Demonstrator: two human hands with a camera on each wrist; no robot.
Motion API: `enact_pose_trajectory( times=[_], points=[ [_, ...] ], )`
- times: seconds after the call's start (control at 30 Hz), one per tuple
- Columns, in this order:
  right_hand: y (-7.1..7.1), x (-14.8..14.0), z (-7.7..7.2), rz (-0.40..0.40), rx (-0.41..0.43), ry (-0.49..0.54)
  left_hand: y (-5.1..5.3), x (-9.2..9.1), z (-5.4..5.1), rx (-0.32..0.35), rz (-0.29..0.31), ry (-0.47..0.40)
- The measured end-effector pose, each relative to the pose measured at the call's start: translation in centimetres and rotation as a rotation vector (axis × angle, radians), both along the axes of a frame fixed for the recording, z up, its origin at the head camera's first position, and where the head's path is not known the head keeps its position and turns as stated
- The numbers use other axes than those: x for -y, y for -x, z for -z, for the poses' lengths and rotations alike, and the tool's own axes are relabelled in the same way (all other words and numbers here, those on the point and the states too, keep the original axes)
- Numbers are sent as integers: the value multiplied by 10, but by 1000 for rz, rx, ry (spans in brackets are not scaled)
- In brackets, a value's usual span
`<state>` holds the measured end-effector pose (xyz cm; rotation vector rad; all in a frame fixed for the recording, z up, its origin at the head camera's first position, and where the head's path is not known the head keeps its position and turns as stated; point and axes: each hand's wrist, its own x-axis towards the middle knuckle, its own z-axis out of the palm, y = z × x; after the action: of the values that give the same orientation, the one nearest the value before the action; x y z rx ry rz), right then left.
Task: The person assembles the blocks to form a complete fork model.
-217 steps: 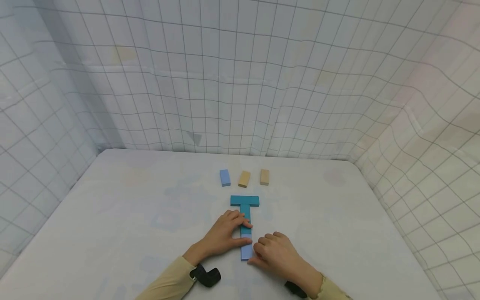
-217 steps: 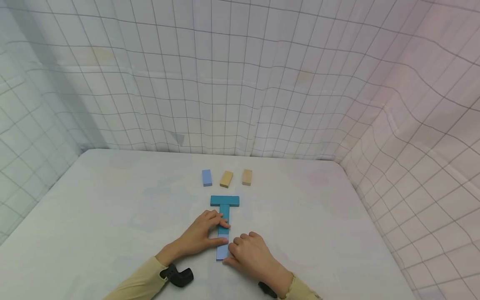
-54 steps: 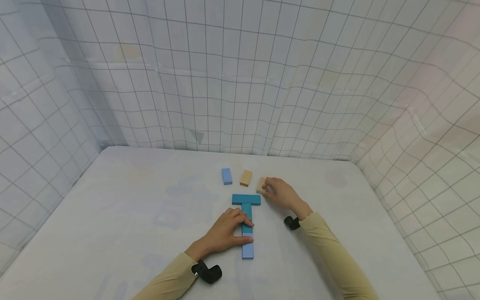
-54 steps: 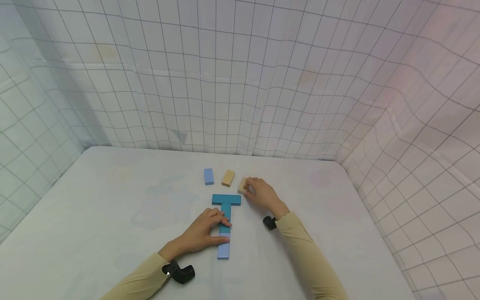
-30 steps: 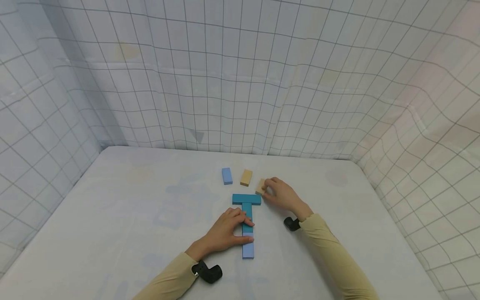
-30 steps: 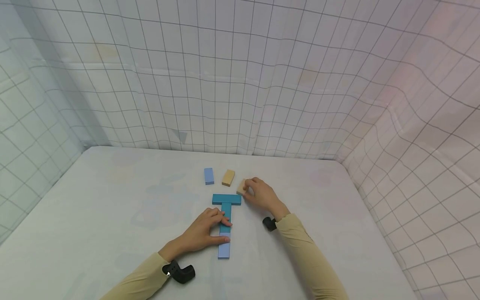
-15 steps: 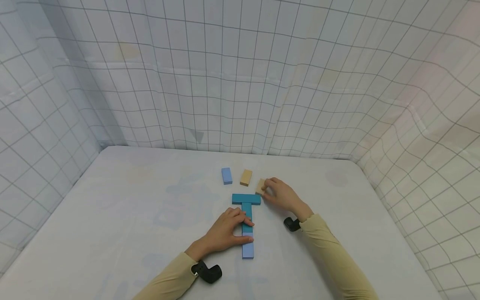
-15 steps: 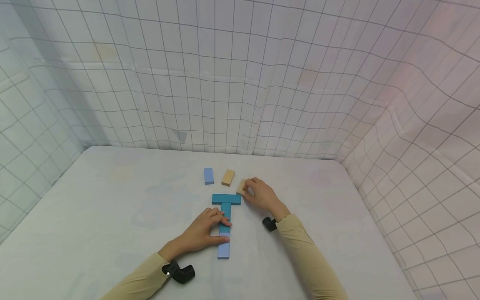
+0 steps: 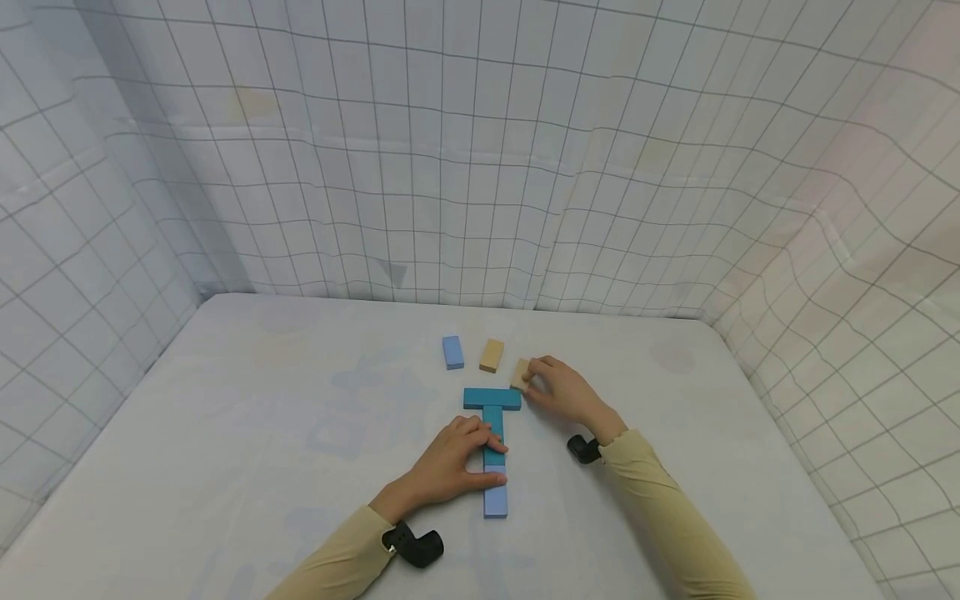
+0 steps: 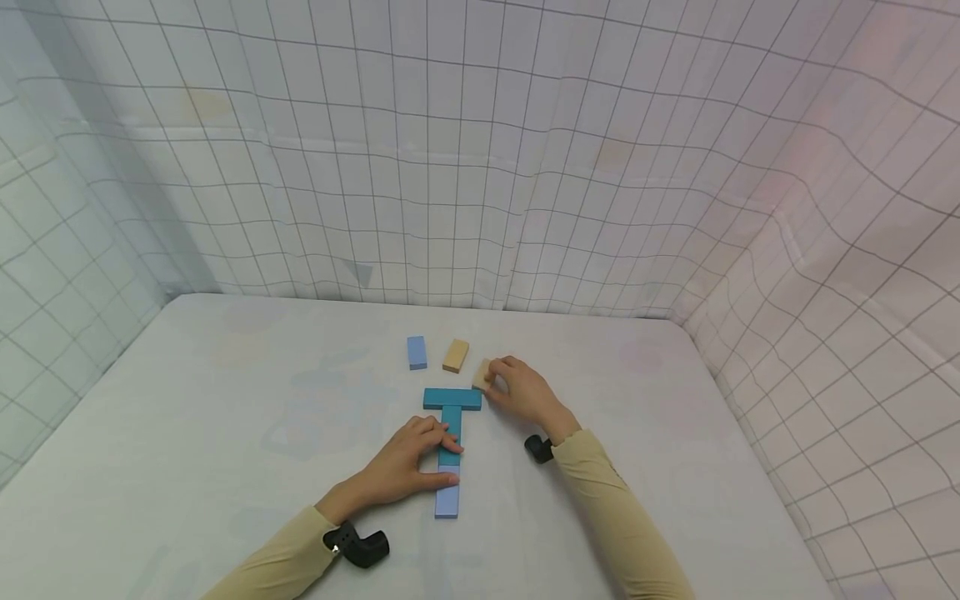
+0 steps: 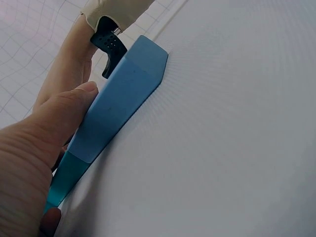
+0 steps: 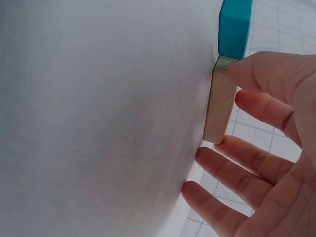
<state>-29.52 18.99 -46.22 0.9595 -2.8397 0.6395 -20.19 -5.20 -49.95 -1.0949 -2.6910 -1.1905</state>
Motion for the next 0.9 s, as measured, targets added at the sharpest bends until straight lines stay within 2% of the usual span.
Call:
enact_pose_trajectory(
  times=[0.33, 0.9],
  points=[
    [-1, 0, 0, 4, -6, -12, 1, -1, 2, -24, 0, -7],
    [-1, -1, 2, -15, -56, 5, 2, 0, 2, -19, -2, 2]
  ],
)
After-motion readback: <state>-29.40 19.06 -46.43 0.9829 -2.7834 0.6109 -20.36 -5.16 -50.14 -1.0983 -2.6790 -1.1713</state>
